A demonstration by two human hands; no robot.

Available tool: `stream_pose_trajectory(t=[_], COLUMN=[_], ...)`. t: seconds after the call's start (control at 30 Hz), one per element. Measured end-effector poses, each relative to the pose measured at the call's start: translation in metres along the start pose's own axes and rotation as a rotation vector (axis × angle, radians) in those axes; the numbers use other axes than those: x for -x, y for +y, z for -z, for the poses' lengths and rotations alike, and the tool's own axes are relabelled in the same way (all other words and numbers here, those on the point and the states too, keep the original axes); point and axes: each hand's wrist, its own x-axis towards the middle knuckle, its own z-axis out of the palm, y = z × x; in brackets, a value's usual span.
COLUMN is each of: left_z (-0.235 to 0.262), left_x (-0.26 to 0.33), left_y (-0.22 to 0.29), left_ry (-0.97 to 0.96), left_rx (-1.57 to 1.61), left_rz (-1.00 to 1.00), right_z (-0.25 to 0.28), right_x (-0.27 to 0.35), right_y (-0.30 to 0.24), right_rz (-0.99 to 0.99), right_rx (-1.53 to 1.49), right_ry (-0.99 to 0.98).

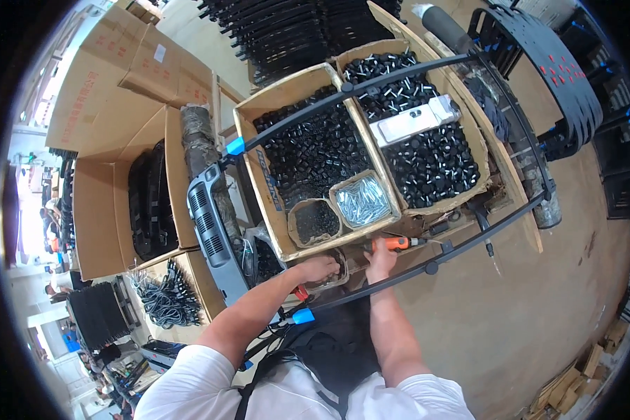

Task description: The recorder assembles plastic and metal components using a power screwdriver in a manufacturing environment.

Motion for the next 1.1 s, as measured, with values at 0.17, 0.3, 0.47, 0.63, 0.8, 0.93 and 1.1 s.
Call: stream_pose_trajectory(t=[0.17,0.3,0.47,0.63,0.8,0.93,1.1], left_z=[0.007,0.014,0.011,0.001,-0.011,-0.024,-0.046], left_x=[0.033,0.065,0.105,0.130,0.122,0.141,0.148], left_y=[0.025,0.021,0.032,0.039,0.048,0.066,0.059], left_ry=[-0.120,-0.285,-0.315,-0.110,0.051,0.255,0.415], left_rx=[0.540,0.879,1.163,1.395,1.476,1.577,1.669], left_rz=[-0.114,-0.261,-0.405,-0.563,-0.744,-0.671,-0.734], right_z=[0.074,0.107,0.168,0.154,0.096,0.036,-0.007], right_x=[-0.028,0.009,0.044,0.175,0.211,0.250,0.247], right_y=[-0.066,-0.084,-0.088,-0.165,-0.239,-0.260,-0.226], right_rz=[-0.424,-0.206,0.007,0.303,1.026,1.040,0.979], right_rx=[-0.167,-0.136,-0.036,0.148,0.762,1.022,0.791], right_ry=[-0.784,-0.712,-0.491,-0.565,-1.123,-1.257,-1.471])
